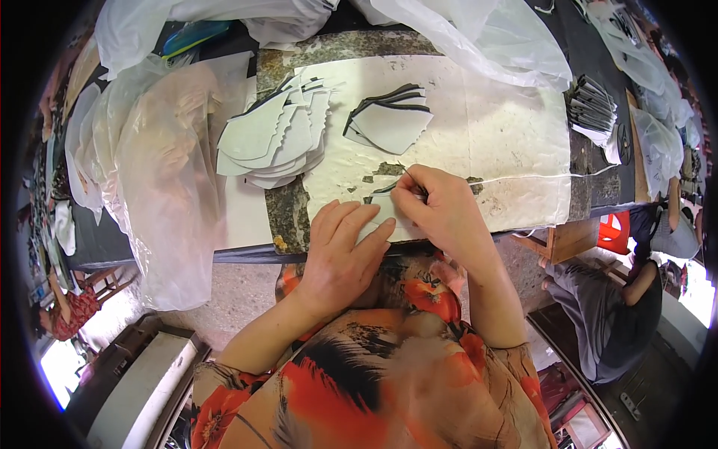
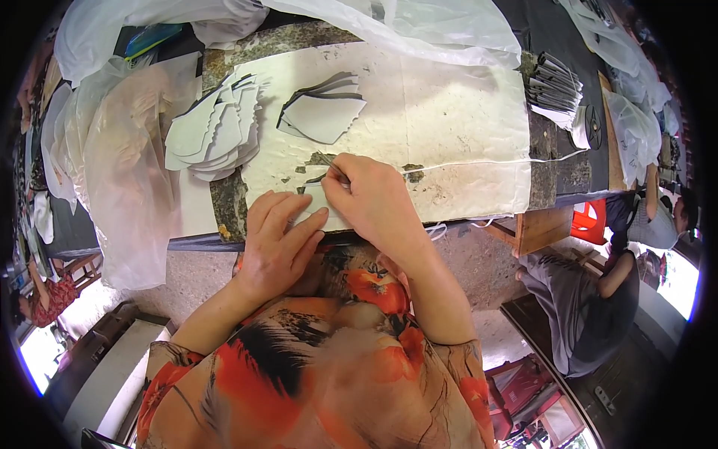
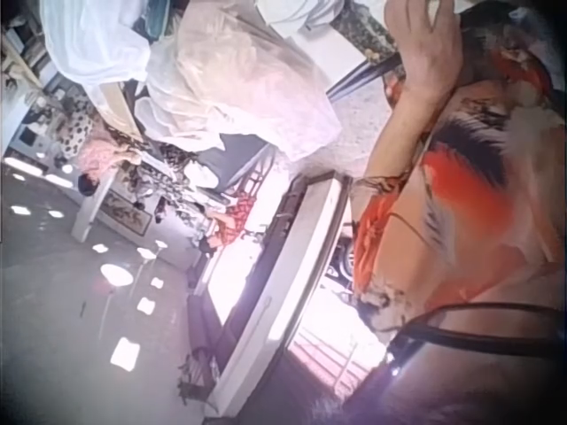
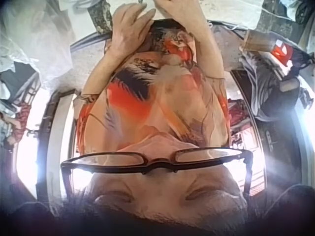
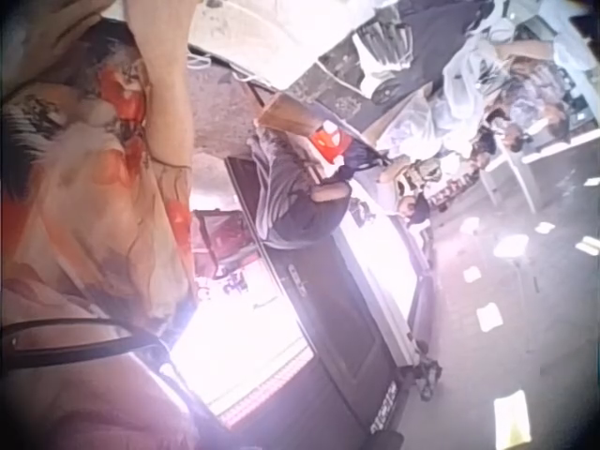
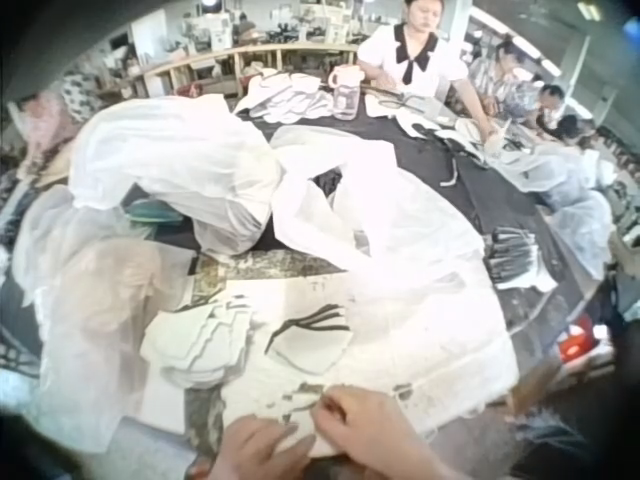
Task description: Glue and trim various components of a shoe upper at a manufacturing workbench.
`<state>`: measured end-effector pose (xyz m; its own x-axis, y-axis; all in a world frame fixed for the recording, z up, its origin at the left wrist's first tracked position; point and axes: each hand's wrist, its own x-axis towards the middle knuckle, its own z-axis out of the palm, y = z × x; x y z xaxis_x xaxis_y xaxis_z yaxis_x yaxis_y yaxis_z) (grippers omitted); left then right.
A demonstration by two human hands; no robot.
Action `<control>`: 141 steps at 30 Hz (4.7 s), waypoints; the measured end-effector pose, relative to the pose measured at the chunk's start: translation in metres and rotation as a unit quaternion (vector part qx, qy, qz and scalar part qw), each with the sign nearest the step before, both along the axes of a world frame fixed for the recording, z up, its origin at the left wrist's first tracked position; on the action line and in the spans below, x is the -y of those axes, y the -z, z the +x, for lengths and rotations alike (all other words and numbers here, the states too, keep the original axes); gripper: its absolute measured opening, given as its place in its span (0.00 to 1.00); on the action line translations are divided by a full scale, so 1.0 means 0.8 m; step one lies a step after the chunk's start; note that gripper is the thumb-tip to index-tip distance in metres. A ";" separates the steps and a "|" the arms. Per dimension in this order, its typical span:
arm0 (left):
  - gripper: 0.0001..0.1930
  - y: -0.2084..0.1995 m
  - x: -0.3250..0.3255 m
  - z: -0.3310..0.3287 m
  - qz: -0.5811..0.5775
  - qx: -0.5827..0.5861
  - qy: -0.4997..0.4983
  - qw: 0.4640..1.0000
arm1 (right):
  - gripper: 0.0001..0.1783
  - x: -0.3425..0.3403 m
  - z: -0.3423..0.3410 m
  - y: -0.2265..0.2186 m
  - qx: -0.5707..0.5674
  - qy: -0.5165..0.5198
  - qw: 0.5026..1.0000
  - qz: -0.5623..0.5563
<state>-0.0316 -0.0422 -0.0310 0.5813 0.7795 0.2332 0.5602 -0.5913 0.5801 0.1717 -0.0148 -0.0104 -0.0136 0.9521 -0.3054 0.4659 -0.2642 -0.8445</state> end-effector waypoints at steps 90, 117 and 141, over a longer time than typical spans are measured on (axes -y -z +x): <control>0.30 -0.044 -0.034 0.047 -0.006 -0.185 0.016 0.983 | 0.14 -0.031 0.047 -0.002 0.097 -0.036 0.994 0.038; 0.33 -0.058 -0.048 0.065 -0.043 -0.244 0.033 0.968 | 0.13 -0.034 0.054 0.007 0.021 0.029 0.999 -0.009; 0.30 -0.027 -0.037 0.035 -0.116 -0.060 -0.013 0.991 | 0.12 -0.002 0.069 -0.014 -0.034 -0.004 0.999 -0.020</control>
